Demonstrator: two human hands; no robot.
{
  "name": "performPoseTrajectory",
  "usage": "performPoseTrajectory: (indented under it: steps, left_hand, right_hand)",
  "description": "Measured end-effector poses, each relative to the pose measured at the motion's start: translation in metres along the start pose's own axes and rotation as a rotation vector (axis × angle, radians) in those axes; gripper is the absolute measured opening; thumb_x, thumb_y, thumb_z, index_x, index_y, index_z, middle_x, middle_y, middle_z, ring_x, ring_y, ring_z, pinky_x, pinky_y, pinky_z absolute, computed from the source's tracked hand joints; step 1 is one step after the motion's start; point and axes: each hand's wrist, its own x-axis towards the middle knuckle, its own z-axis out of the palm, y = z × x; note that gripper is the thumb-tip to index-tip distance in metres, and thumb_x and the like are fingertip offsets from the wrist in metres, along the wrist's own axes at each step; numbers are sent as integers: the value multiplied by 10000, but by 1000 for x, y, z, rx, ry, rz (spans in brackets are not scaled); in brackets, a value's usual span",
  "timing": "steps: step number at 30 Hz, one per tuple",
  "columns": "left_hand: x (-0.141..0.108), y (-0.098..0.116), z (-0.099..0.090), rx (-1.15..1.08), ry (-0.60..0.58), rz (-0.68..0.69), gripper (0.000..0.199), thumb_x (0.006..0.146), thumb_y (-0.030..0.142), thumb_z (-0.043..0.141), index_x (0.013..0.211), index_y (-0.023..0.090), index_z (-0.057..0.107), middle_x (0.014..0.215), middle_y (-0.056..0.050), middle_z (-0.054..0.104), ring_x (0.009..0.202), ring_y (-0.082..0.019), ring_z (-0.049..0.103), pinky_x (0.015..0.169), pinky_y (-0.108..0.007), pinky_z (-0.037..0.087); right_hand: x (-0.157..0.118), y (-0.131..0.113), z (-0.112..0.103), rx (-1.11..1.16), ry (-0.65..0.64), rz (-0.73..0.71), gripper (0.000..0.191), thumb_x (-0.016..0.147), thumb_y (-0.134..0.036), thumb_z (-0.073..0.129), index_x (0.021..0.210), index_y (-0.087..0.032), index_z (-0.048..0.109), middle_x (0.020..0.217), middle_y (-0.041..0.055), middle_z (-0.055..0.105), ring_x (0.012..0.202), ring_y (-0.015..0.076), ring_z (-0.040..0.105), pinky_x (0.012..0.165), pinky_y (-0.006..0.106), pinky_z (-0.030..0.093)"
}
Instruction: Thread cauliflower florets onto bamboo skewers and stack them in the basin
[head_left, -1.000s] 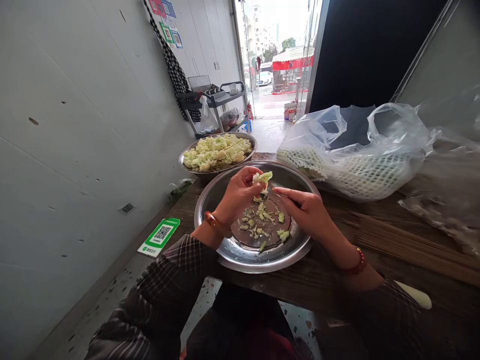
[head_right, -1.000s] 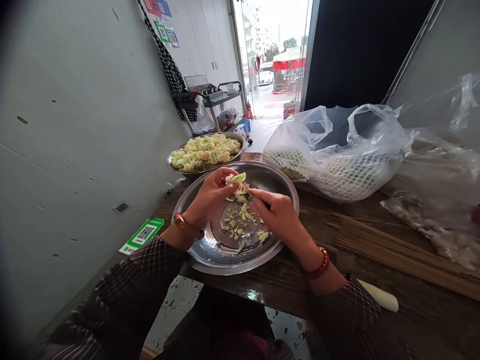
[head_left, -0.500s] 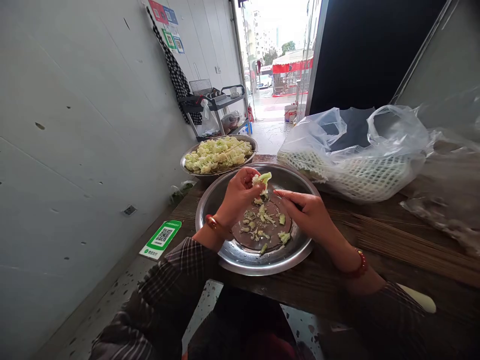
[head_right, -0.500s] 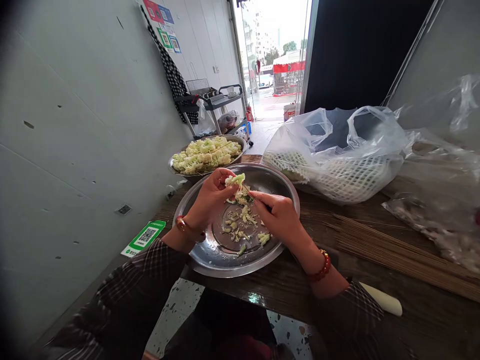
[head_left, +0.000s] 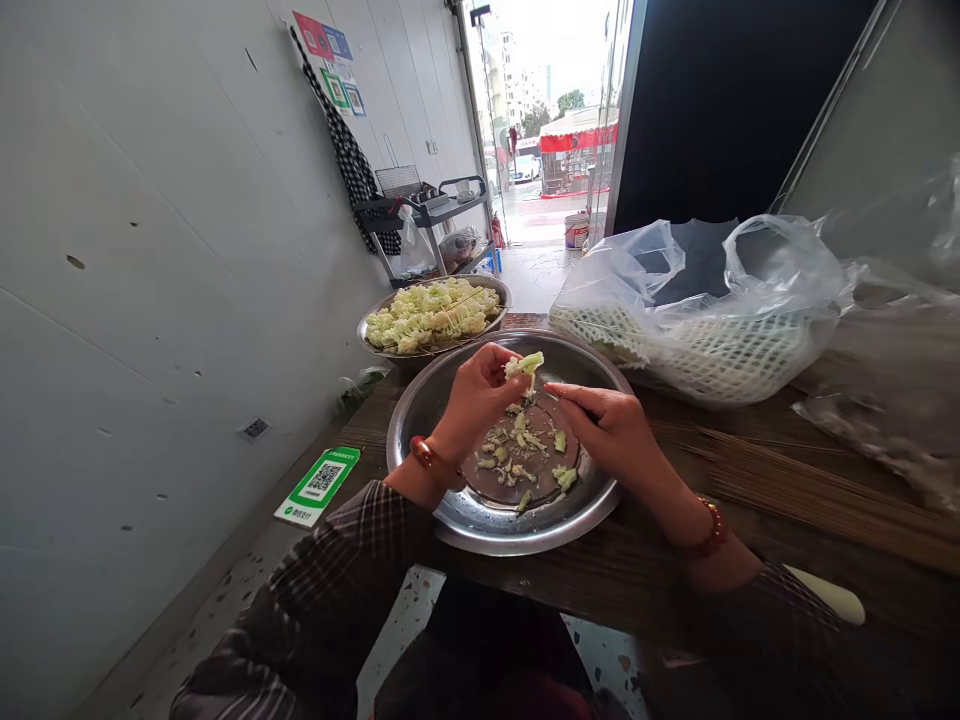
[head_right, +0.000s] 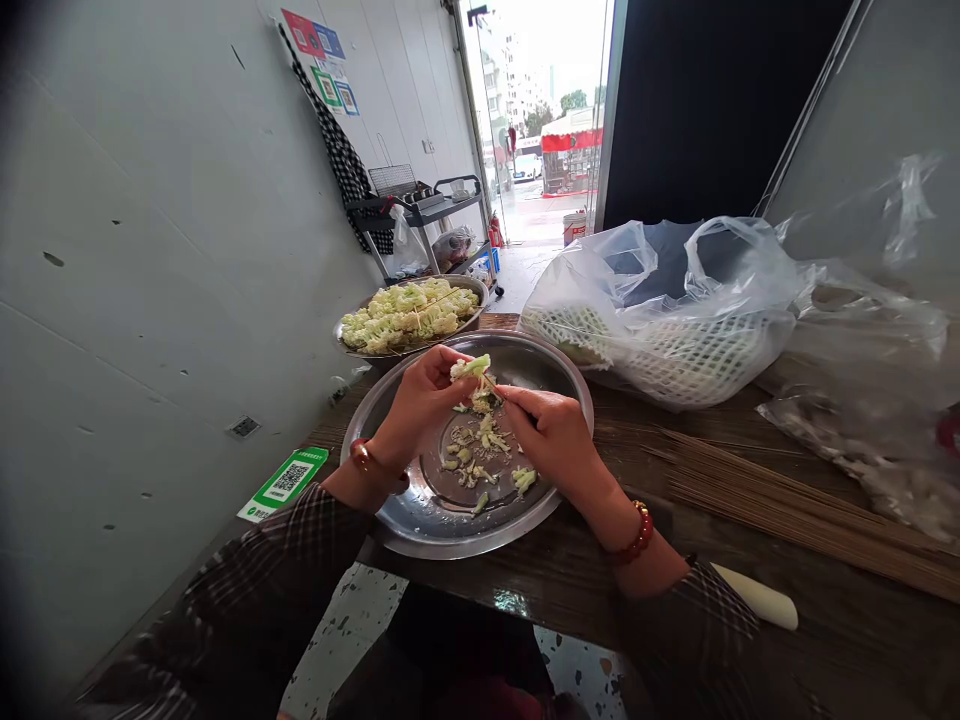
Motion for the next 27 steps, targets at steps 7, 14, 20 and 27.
performPoseTrajectory:
  steps: [7, 14, 20, 27]
  left_hand:
    - [-2, 2, 5, 31, 17, 11, 241, 710, 237, 800, 813, 156, 597, 734, 20, 618, 607, -73, 535, 575, -211, 443]
    - [-2, 0, 8, -57, -1, -31, 306, 682, 291, 841, 811, 153, 599, 757, 10, 647, 644, -88, 571, 608, -225, 489]
    - [0, 1, 13, 12, 22, 11, 333, 652, 289, 860, 804, 164, 591, 768, 13, 661, 657, -93, 586, 626, -223, 502]
    - [-1, -1, 15, 67, 3, 27, 288, 682, 275, 835, 810, 165, 603, 750, 19, 650, 647, -93, 582, 636, -228, 474]
  right_hand:
    - [-1, -1, 5, -38, 71, -14, 281, 908, -209, 575, 1068, -230, 804, 1085, 75, 796, 990, 270, 767, 895, 400, 597]
    - [-1, -3, 6, -72, 98, -41, 290, 918, -198, 566, 1081, -265, 797, 1070, 42, 803, 982, 253, 767, 880, 373, 597]
    - [1, -3, 6, -109, 86, -27, 287, 935, -191, 551, 1079, -231, 797, 1063, 61, 805, 985, 258, 762, 885, 374, 578]
    - [1, 0, 6, -158, 95, -23, 295, 941, -196, 533, 1072, -242, 793, 1040, 56, 809, 967, 257, 757, 858, 366, 563]
